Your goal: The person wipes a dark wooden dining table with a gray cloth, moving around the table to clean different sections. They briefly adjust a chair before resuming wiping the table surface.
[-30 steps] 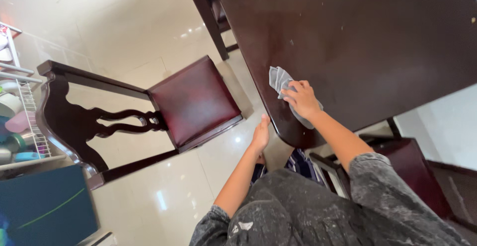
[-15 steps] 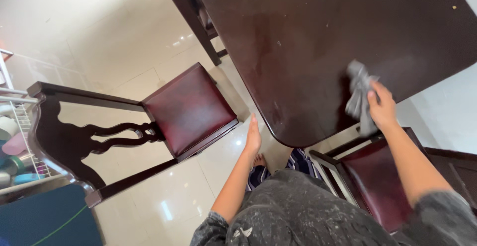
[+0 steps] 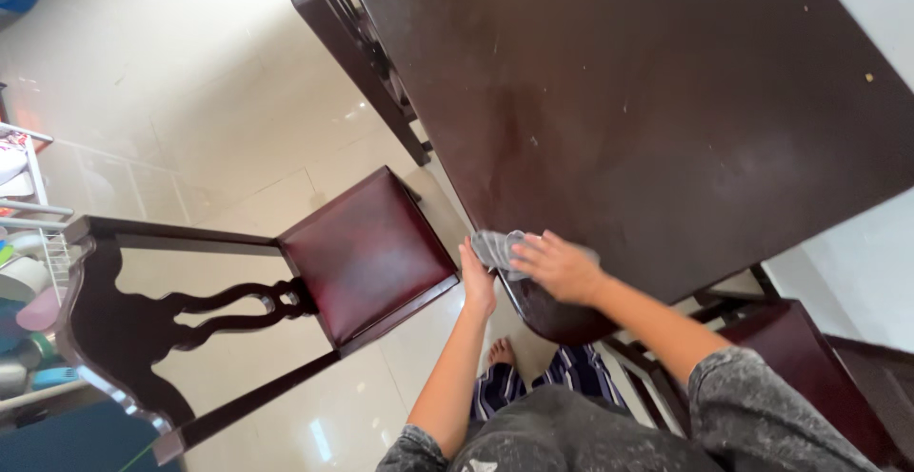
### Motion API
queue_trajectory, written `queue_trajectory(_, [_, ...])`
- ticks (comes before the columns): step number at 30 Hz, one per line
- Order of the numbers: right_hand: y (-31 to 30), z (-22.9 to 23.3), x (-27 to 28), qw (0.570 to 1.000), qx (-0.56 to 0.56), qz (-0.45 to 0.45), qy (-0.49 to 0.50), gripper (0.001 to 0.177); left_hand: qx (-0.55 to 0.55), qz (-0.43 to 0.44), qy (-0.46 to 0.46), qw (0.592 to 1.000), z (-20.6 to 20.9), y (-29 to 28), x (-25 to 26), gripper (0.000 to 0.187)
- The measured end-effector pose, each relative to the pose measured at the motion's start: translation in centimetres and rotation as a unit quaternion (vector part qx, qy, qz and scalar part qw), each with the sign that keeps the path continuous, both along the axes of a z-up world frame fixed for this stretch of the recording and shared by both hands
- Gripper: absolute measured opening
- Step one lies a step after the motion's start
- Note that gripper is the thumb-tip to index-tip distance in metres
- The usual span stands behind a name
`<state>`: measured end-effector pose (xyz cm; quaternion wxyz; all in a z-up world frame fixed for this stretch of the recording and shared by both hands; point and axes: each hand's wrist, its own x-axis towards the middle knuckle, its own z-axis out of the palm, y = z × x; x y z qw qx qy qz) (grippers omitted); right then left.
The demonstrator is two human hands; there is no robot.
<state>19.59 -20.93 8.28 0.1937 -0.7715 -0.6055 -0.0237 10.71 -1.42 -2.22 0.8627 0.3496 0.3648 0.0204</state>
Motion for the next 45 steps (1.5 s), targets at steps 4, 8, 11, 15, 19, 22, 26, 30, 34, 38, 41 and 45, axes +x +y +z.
queue_trajectory(4, [0.6, 1.1, 8.6, 0.958, -0.157, -0.223, 0.083, 0.042, 0.087, -0.033, -0.052, 0.994, -2.4, 0.7, 2.2, 0.079])
queue_trajectory(8, [3.6, 0.6, 12.1, 0.918, 0.081, -0.386, -0.038, 0.046, 0.002, -0.012, -0.153, 0.988, -3.5, 1.1, 5.3, 0.086])
queue_trajectory(11, [4.3, -0.3, 8.2, 0.935, 0.218, -0.278, -0.005, 0.033, -0.031, 0.056, -0.135, 0.989, -2.7, 0.3, 5.1, 0.083])
queue_trajectory(15, [3.4, -1.0, 1.4, 0.975, 0.146, -0.151, 0.067, 0.021, -0.071, 0.101, -0.142, 0.982, -0.4, 0.9, 3.8, 0.088])
queue_trajectory(19, [4.9, -1.4, 2.3, 0.99, 0.119, -0.067, 0.033, 0.012, -0.049, 0.095, -0.112, 0.988, 1.5, 1.3, 2.6, 0.089])
queue_trajectory(22, [9.5, -1.5, 8.3, 0.987, 0.15, -0.048, 0.029, 0.018, 0.011, 0.06, -0.126, 0.99, 2.6, 1.0, 3.2, 0.091])
queue_trajectory(26, [17.1, -1.7, 14.7, 0.982, 0.038, -0.139, -0.123, 0.052, -0.051, 0.049, -0.16, 0.985, 3.7, 0.8, 3.0, 0.087])
queue_trajectory(30, [17.8, -0.7, 15.0, 0.99, 0.087, -0.109, -0.026, 0.049, -0.082, 0.066, -0.159, 0.982, 3.5, 0.9, 3.0, 0.089])
queue_trajectory(34, [9.9, 0.4, 5.9, 0.982, 0.19, -0.019, -0.012, 0.043, -0.046, 0.146, -0.152, 0.976, 1.9, 0.2, 3.2, 0.088])
queue_trajectory(38, [0.1, 0.5, -0.2, 0.998, 0.067, -0.002, 0.014, 0.04, 0.029, 0.187, -0.114, 0.975, 1.1, -1.5, 4.1, 0.077])
queue_trajectory(41, [-2.1, -0.4, 5.3, 0.996, 0.048, -0.027, -0.076, 0.034, 0.066, 0.218, -0.146, 0.963, 1.4, -2.2, 5.1, 0.066])
queue_trajectory(45, [0.2, -2.2, 16.9, 0.945, 0.061, -0.317, -0.047, 0.038, 0.371, 0.167, -0.083, 0.91, 2.1, -2.9, 4.5, 0.064])
